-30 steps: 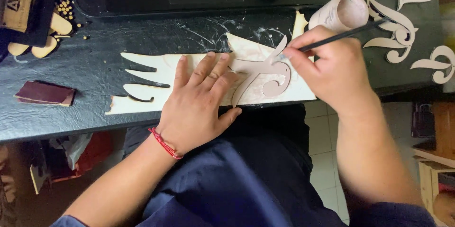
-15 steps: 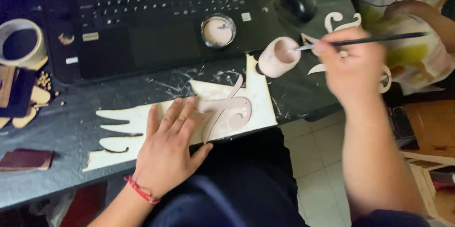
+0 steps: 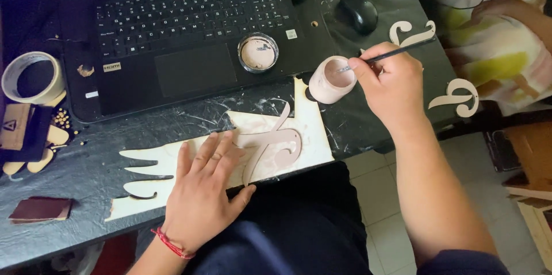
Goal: Painting a decorative wooden cutout with pink paint using a small paintbrush at a workstation.
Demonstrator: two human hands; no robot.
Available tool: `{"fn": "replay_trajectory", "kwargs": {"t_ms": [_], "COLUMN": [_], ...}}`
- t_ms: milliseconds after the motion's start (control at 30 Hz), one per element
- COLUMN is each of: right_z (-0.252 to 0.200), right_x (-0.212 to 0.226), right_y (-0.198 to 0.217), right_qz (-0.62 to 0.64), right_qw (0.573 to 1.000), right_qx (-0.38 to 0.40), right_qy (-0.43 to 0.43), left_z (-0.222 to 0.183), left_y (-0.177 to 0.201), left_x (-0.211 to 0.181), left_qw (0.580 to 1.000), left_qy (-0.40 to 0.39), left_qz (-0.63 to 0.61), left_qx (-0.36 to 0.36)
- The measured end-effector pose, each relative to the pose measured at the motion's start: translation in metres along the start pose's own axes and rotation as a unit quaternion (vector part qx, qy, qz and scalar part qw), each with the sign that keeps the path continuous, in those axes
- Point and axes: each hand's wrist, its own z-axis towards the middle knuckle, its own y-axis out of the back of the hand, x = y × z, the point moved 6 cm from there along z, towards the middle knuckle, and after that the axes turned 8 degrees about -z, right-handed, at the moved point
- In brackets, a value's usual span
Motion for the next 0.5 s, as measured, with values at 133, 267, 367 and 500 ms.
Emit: {"fn": "replay_trajectory", "kwargs": {"t_ms": [133,267,367,500], "right_z": [-0.004,-0.013,-0.024,-0.054], "right_x": [-0.003,-0.025,-0.034,-0.031], "right_y": [-0.001,0.017,0.028,0.028], "right_qz": [-0.025,0.090,0.234,0.445], "right_qw": [1.000,0.989,0.951,0.867], "right_qx": [0.006,-0.080,-0.137,-0.148], "right_qy": [-0.016,-0.083,-0.152,-0.167], "left_z": [0.000,0.000,0.000,0.000], "left_y": [0.001,0.001,0.002,0.005], "left_x": [-0.001,0.000,-0.001,-0.003], "left_qw": [1.000,1.000,1.000,1.000], "left_qy": [0.002,0.002,-0.004,-0.015], "left_qz": [0.001,0.001,0.001,-0.007], "left_qx": [-0.009,-0.010,-0.014,-0.024]}}
